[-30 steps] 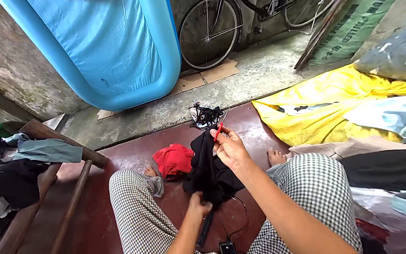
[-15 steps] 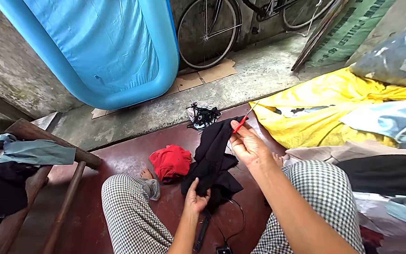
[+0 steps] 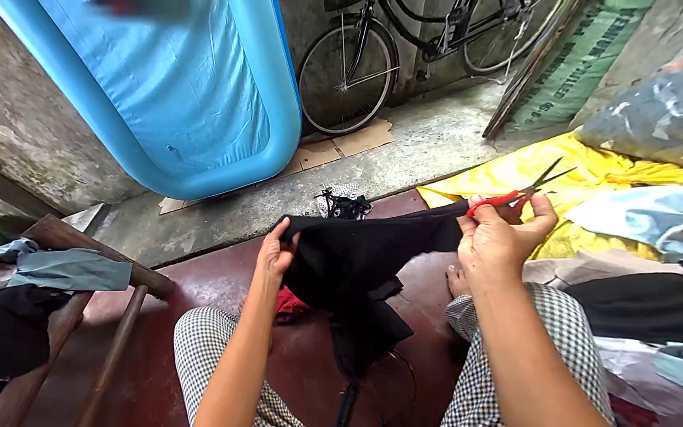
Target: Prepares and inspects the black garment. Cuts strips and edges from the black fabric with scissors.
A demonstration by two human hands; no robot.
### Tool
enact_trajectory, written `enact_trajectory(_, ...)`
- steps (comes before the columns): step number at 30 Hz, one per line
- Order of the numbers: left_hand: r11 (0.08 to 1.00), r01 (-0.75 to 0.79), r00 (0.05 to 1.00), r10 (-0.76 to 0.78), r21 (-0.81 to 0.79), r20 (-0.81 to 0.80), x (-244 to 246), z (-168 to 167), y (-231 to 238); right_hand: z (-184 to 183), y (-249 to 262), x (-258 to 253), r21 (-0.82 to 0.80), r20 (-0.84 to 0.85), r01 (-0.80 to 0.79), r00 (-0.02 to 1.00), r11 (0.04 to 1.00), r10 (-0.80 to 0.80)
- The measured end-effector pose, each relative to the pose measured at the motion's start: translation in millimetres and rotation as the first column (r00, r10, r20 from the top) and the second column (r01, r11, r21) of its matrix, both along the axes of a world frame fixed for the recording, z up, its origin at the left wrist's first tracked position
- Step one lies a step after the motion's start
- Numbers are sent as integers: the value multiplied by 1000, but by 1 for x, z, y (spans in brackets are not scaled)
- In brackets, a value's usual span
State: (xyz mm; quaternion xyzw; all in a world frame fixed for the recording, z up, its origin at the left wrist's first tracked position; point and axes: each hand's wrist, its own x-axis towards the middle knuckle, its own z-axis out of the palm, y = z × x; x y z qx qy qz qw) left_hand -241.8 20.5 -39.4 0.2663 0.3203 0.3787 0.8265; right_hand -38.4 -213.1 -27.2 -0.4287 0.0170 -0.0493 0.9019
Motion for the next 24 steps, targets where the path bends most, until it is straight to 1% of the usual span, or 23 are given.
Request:
enact_trajectory(2,999,49,999,-49,4,18,18,26,7,1,-4,-1,-42,73,44,997,998,-41)
enact_trajectory(4,998,68,995,-69,6,70,32,45,15,0,-7,-7,-118,154,51,988,992,-33)
enact_trajectory(6,1000,11,984,-12,4,180,39,46,24,0,-4,-22,-192,212,21,977,981,21)
enact_trajectory(8,989,-151,951,147,-9,273,37,21,22,-5,4,-48,-264,255,-65,958,962,135)
enact_trajectory(9,978,-208,930,209,-37,302,31,-1,13,-10,10,-63,-309,258,-124,943,943,208)
enact_trajectory(10,977,-202,927,212,-64,309,24,-31,0,-19,16,-80,-360,246,-194,924,912,294)
enact_trajectory(11,983,-149,952,172,-108,252,18,-65,-19,-33,22,-96,-406,206,-272,903,873,377)
enact_trajectory(13,972,-21,998,34,-234,52,7,-130,-67,-65,39,-125,-434,69,-405,876,805,478)
enact_trajectory(14,951,26,1000,-27,-308,2,4,-151,-88,-83,49,-138,-416,-8,-450,871,790,492)
enact_trajectory(15,928,55,998,-60,-368,-3,2,-162,-105,-100,57,-148,-387,-84,-484,866,785,493)
enact_trajectory(16,917,82,997,-82,-391,17,-1,-166,-115,-115,62,-156,-354,-157,-510,859,784,488)
enact_trajectory(17,918,104,995,-96,-382,42,-2,-166,-119,-129,65,-163,-331,-223,-528,849,782,479)
enact_trajectory(19,932,140,990,-130,-334,51,-2,-159,-114,-147,65,-172,-313,-310,-560,824,767,475)
enact_trajectory(20,933,149,987,-159,-327,-3,-1,-155,-107,-152,64,-176,-328,-325,-566,819,756,472)
enact_trajectory(22,941,154,964,-210,-300,-165,1,-150,-89,-151,63,-182,-349,-336,-574,814,741,473)
enact_trajectory(24,962,147,946,-204,-229,-252,2,-143,-73,-139,58,-187,-305,-366,-604,788,736,495)
